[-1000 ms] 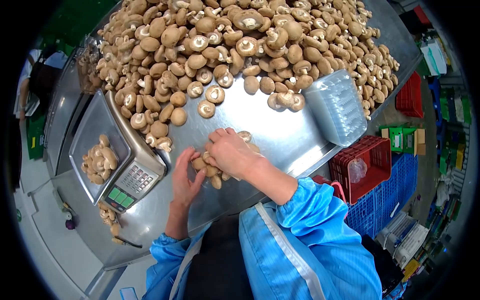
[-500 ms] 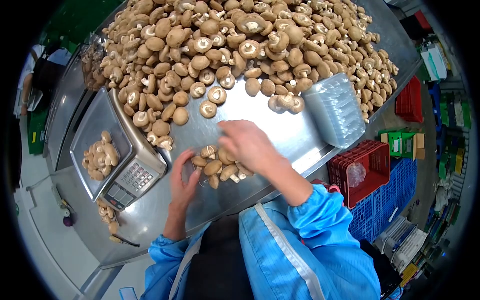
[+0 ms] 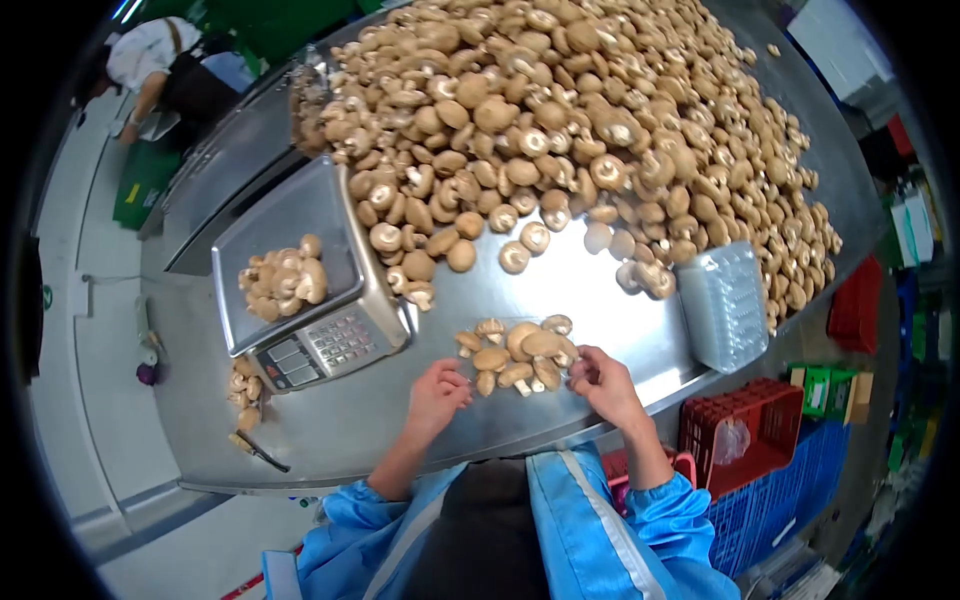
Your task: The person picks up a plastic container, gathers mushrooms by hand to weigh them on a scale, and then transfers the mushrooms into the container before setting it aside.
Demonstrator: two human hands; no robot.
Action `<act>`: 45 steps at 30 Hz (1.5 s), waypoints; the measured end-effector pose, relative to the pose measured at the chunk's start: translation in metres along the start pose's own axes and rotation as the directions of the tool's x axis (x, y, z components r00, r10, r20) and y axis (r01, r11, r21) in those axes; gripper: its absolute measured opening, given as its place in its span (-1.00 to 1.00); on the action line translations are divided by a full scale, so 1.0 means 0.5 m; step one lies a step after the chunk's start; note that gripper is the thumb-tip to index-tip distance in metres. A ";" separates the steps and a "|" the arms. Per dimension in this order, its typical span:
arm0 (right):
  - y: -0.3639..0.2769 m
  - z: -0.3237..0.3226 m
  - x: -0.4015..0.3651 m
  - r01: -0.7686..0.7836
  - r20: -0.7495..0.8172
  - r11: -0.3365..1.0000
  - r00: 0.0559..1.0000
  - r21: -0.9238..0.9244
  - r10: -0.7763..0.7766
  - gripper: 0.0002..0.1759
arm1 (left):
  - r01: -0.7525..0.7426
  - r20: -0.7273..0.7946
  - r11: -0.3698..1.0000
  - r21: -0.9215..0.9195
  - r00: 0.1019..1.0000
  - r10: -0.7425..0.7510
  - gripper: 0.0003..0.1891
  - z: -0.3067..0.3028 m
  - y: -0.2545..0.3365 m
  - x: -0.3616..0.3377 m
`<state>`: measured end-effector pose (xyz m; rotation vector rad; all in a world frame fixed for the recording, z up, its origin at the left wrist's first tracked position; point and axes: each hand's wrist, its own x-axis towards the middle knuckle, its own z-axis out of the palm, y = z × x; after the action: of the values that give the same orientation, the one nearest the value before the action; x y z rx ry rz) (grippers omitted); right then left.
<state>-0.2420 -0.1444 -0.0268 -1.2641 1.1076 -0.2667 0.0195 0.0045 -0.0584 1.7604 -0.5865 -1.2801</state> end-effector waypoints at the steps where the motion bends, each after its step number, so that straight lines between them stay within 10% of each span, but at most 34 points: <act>1: 0.007 0.004 0.007 0.009 -0.010 1.000 1.000 -0.015 -0.009 -0.58 | 0.018 0.008 0.999 -0.035 1.000 -0.018 -0.63 -0.003 0.001 0.008; 15: -0.088 0.111 -0.028 0.025 0.117 0.985 0.992 0.169 -0.045 -0.62 | 0.024 0.115 0.977 -0.213 0.993 0.000 -0.74 -0.148 0.092 -0.068; 18: -0.132 0.149 -0.039 0.041 0.113 0.977 0.991 0.210 -0.066 -0.61 | -0.150 -0.069 0.957 -0.248 0.988 0.137 -0.72 -0.259 0.127 -0.080; 22: -0.155 0.194 -0.044 0.039 0.115 0.968 0.991 0.250 -0.069 -0.60 | -0.411 -0.578 0.906 0.102 0.717 0.390 -0.66 -0.469 0.128 -0.049; 24: -0.166 0.219 -0.043 0.049 0.088 0.960 0.993 0.277 -0.076 -0.60 | -0.273 -0.676 0.911 0.308 0.611 0.412 -0.59 -0.552 0.147 -0.028; 30: -0.202 0.278 -0.043 0.112 0.031 0.954 0.992 0.278 -0.126 -0.60 | -0.016 -0.518 0.843 0.538 0.783 0.345 -0.54 -0.653 0.168 0.085; 39: -0.235 0.333 -0.060 0.096 -0.048 0.965 0.995 0.245 -0.086 -0.61 | 0.008 -0.245 0.990 -0.139 0.968 -0.042 -0.86 -0.660 0.228 0.095; 45: -0.252 0.352 -0.049 0.101 -0.035 0.964 0.995 0.244 -0.095 -0.61 | -0.101 -0.035 0.822 -0.560 0.994 0.099 -0.86 -0.691 0.192 0.078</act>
<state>-0.0681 -0.0618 0.0749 -1.0975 0.9985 -0.4799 0.3639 0.0503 0.0388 1.2204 -0.2501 -1.2171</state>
